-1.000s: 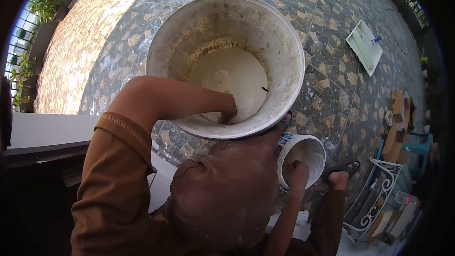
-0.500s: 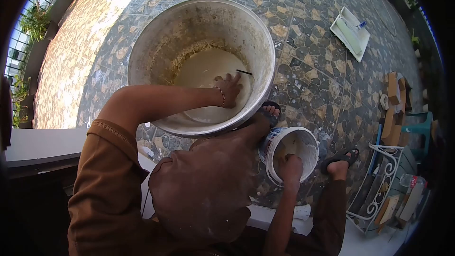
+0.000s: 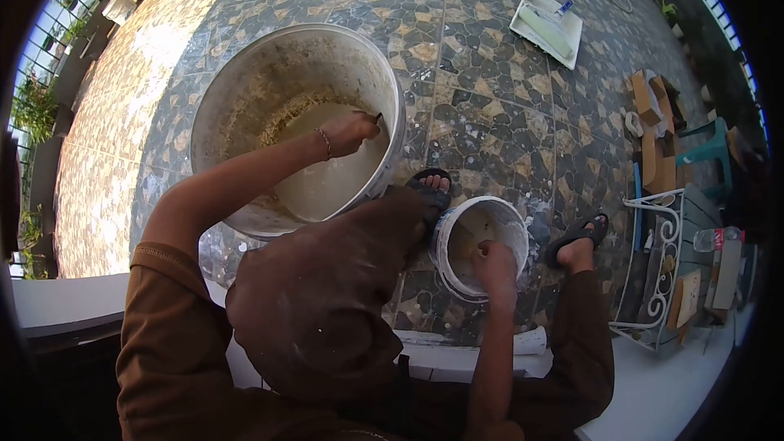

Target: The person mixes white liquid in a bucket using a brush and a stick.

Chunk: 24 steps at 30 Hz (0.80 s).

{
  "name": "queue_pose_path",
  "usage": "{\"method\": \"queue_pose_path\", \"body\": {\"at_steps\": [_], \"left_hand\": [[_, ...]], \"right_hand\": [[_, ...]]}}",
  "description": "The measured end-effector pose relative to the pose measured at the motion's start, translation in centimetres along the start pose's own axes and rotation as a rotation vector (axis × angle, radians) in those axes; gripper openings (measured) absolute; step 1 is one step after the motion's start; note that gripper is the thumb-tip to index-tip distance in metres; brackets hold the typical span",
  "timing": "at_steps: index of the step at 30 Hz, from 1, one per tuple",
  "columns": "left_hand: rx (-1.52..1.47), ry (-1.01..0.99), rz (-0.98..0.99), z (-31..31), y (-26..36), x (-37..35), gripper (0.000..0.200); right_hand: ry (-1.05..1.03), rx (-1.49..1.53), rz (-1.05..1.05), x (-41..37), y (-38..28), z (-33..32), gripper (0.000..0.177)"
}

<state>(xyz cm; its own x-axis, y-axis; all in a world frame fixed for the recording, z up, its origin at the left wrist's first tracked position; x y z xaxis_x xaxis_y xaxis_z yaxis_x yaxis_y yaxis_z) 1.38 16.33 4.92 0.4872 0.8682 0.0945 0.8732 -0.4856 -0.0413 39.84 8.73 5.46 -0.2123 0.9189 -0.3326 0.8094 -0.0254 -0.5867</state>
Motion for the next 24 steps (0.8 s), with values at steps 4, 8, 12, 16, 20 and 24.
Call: {"method": "queue_pose_path", "body": {"at_steps": [4, 8, 12, 16, 20, 24], "left_hand": [[-0.239, -0.08, -0.096, -4.0, 0.1, -0.4, 0.008], [-0.198, -0.157, -0.383, -2.7, -1.4, -1.5, 0.036], [-0.083, -0.485, -0.466, -0.4, -0.2, -0.7, 0.044], [-0.067, -0.463, -0.309, 2.6, 1.1, 2.1, 0.034], [-0.101, -0.342, -0.156, 1.5, 0.4, 2.5, 0.023], [-0.17, -0.538, -0.036, -2.9, -2.9, 3.2, 0.021]], "right_hand": [[0.066, 0.051, -0.031, -0.1, -1.7, -2.3, 0.033], [0.035, 0.206, -0.009, -0.1, -2.2, -2.9, 0.031], [-0.005, 0.233, -0.009, -0.4, -1.6, -2.8, 0.031], [0.048, 0.197, 0.091, -0.9, -2.2, -3.5, 0.031], [0.075, 0.219, 0.054, -0.8, -1.8, -4.0, 0.03], [0.113, 0.292, -0.005, -0.9, -3.3, -4.6, 0.028]]}}
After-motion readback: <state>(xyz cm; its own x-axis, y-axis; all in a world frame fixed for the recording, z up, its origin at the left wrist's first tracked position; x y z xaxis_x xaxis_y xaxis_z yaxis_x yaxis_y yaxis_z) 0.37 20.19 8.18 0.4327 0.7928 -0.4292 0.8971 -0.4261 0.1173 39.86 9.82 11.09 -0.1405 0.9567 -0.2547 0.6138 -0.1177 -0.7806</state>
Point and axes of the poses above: each hand's wrist, its own x-axis towards the middle knuckle, its own z-axis out of the palm, y = z × x, the point moved 2 cm from there along x, towards the middle knuckle, and after that the axes turned 14 degrees about x, right-handed, at the moved point
